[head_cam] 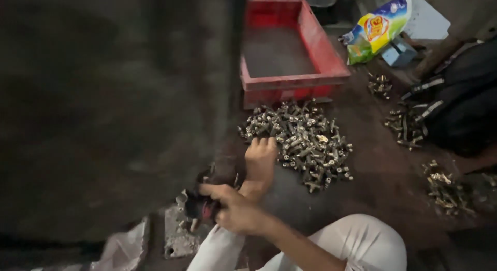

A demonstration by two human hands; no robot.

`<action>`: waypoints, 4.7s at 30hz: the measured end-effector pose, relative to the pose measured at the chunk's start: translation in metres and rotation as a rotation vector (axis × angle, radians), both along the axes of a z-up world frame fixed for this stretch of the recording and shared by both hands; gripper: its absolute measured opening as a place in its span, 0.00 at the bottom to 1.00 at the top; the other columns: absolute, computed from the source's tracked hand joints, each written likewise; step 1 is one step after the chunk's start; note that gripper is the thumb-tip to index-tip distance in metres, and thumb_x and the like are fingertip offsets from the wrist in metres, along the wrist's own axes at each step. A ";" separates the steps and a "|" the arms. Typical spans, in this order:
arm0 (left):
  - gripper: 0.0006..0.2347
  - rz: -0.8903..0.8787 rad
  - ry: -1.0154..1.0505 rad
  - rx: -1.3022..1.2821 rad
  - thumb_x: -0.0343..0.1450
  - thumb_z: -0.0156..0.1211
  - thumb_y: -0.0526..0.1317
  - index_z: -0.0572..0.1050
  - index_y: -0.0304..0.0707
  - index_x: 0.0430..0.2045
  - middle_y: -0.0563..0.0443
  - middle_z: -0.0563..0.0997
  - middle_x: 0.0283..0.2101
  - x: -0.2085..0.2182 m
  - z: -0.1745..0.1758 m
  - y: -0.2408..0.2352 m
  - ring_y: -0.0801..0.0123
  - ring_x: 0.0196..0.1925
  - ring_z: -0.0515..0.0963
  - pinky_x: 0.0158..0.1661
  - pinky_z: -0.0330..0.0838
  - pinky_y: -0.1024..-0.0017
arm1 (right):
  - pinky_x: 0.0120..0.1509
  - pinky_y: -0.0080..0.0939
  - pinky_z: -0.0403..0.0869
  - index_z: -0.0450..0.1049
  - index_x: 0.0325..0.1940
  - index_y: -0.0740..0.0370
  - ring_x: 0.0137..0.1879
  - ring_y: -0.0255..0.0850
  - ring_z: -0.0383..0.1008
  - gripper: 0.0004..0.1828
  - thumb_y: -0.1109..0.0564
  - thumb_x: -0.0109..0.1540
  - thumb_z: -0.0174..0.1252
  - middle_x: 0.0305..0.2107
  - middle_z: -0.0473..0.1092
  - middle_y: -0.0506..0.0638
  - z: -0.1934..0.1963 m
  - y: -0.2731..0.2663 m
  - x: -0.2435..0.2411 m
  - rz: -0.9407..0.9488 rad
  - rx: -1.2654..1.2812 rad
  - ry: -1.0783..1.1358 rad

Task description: The person sits on the floor at a workbench and cuts internal threads into small brass fittings, one at a time, using a bench-mounted tapping machine and a hand tap wrench. They place each fitting under the machine tap, operate it, then set finished fittings aside and pick the next one from a pile.

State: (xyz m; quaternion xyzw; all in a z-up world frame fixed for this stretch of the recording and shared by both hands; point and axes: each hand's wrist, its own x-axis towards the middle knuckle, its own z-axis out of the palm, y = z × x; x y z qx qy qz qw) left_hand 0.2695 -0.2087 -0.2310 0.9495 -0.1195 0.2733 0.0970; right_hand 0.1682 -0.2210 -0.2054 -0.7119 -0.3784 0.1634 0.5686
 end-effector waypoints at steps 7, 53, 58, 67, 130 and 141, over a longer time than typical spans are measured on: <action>0.13 -0.248 0.423 -1.432 0.69 0.66 0.38 0.75 0.34 0.45 0.44 0.84 0.40 -0.167 -0.013 0.057 0.60 0.40 0.85 0.42 0.78 0.63 | 0.77 0.42 0.63 0.60 0.75 0.70 0.74 0.46 0.65 0.37 0.69 0.59 0.49 0.67 0.66 0.61 -0.022 0.002 -0.004 -0.073 0.003 0.096; 0.06 0.255 0.378 -0.645 0.62 0.64 0.33 0.80 0.40 0.31 0.48 0.82 0.38 -0.296 0.119 0.264 0.49 0.36 0.83 0.36 0.77 0.58 | 0.76 0.46 0.60 0.62 0.70 0.67 0.71 0.51 0.64 0.33 0.68 0.58 0.47 0.64 0.64 0.60 -0.055 0.016 -0.066 -0.488 0.027 -0.218; 0.07 0.322 0.450 -0.475 0.63 0.62 0.33 0.80 0.40 0.33 0.45 0.81 0.38 -0.298 0.085 0.294 0.46 0.38 0.81 0.37 0.75 0.55 | 0.75 0.45 0.60 0.63 0.65 0.66 0.72 0.51 0.63 0.29 0.68 0.58 0.46 0.65 0.64 0.60 -0.062 0.007 -0.057 -0.573 0.033 -0.253; 0.09 0.290 0.548 -0.850 0.63 0.65 0.33 0.85 0.41 0.34 0.49 0.88 0.38 -0.288 0.074 0.314 0.67 0.40 0.89 0.42 0.82 0.73 | 0.75 0.44 0.59 0.57 0.71 0.66 0.70 0.46 0.63 0.35 0.68 0.57 0.47 0.64 0.63 0.57 -0.063 -0.016 -0.048 -0.420 -0.032 -0.070; 0.20 0.149 0.140 -1.812 0.65 0.68 0.26 0.79 0.31 0.53 0.42 0.87 0.39 -0.274 0.142 0.199 0.70 0.39 0.85 0.42 0.80 0.73 | 0.77 0.43 0.61 0.63 0.66 0.69 0.72 0.47 0.64 0.36 0.73 0.52 0.44 0.64 0.64 0.58 -0.060 0.011 -0.050 -0.519 0.229 -0.071; 0.21 0.077 0.126 -0.546 0.66 0.63 0.28 0.78 0.46 0.55 0.46 0.83 0.46 -0.238 0.112 0.212 0.55 0.45 0.85 0.44 0.78 0.65 | 0.73 0.43 0.59 0.63 0.69 0.70 0.67 0.50 0.65 0.37 0.74 0.53 0.48 0.60 0.66 0.60 -0.102 -0.024 -0.056 -0.397 -0.103 0.019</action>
